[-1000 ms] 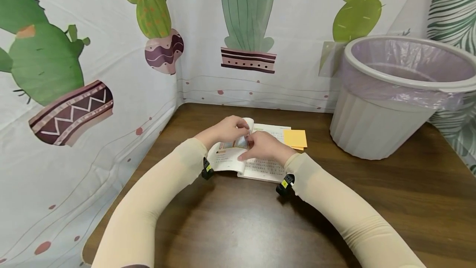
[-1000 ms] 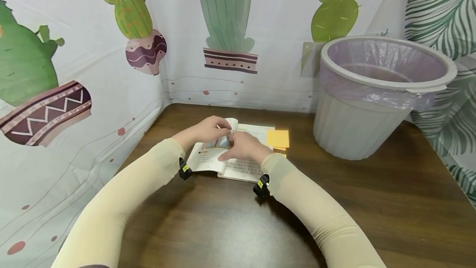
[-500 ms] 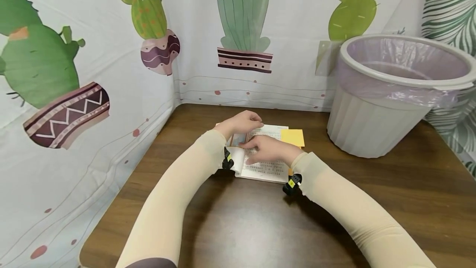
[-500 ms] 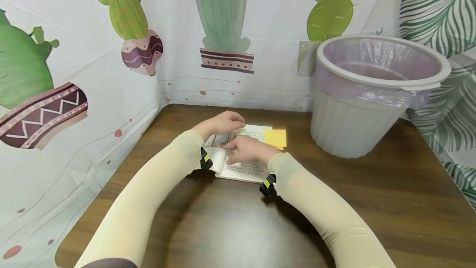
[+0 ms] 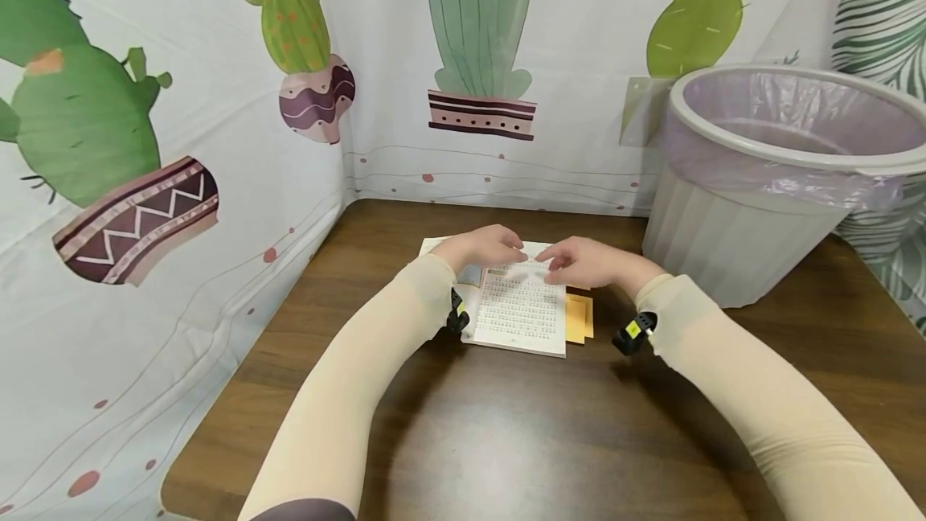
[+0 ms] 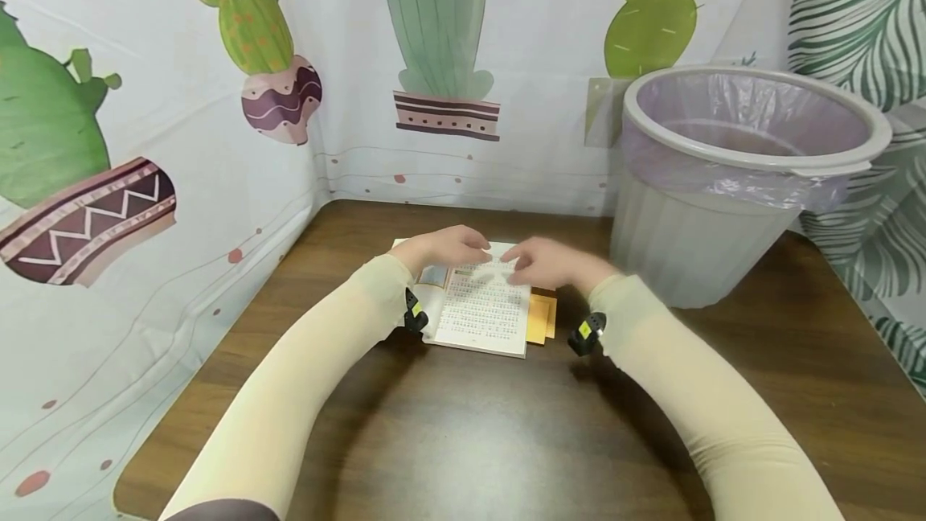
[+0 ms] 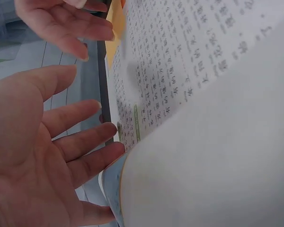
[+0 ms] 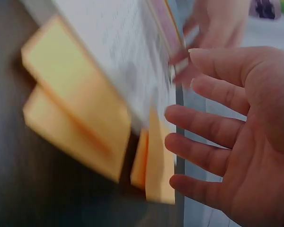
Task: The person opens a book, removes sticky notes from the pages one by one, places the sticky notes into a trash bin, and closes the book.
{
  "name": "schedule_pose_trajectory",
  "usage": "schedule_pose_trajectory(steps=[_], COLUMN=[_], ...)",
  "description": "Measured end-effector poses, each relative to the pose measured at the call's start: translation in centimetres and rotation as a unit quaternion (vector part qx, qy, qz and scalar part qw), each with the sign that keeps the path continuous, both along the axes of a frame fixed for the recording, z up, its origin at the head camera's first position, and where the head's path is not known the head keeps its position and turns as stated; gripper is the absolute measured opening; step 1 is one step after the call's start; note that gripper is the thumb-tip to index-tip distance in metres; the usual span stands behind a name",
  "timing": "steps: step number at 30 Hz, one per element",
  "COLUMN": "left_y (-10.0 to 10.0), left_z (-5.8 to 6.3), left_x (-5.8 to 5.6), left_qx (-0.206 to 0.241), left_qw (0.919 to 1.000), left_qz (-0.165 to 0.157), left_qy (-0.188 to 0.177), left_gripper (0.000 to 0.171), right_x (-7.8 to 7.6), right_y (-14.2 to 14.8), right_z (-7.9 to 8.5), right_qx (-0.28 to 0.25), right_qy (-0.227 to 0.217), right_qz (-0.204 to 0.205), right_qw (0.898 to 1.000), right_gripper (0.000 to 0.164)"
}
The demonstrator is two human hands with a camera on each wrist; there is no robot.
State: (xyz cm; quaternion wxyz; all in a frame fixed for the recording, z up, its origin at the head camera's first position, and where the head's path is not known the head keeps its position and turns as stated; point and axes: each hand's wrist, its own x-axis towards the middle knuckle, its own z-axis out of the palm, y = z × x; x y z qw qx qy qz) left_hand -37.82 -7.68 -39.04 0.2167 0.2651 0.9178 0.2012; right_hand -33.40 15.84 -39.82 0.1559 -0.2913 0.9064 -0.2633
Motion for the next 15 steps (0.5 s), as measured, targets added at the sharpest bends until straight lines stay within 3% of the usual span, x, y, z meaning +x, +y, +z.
schedule_pose_trajectory(steps=[8, 15], left_y=[0.1, 0.0], left_z=[0.2, 0.3], left_x=[0.2, 0.4], left_qx=[-0.007, -0.004], left_qw=[0.9999, 0.9996], left_qz=[0.006, 0.023], left_qy=[-0.004, -0.016], left_gripper=[0.046, 0.04], right_x=[-2.2, -2.7], right_y=[2.9, 2.7], right_z=[-0.8, -1.4], right_qx=[0.031, 0.047], right_qy=[0.003, 0.014], right_qz=[-0.099, -0.114], right_qw=[0.995, 0.992], right_gripper=[0.052, 0.054])
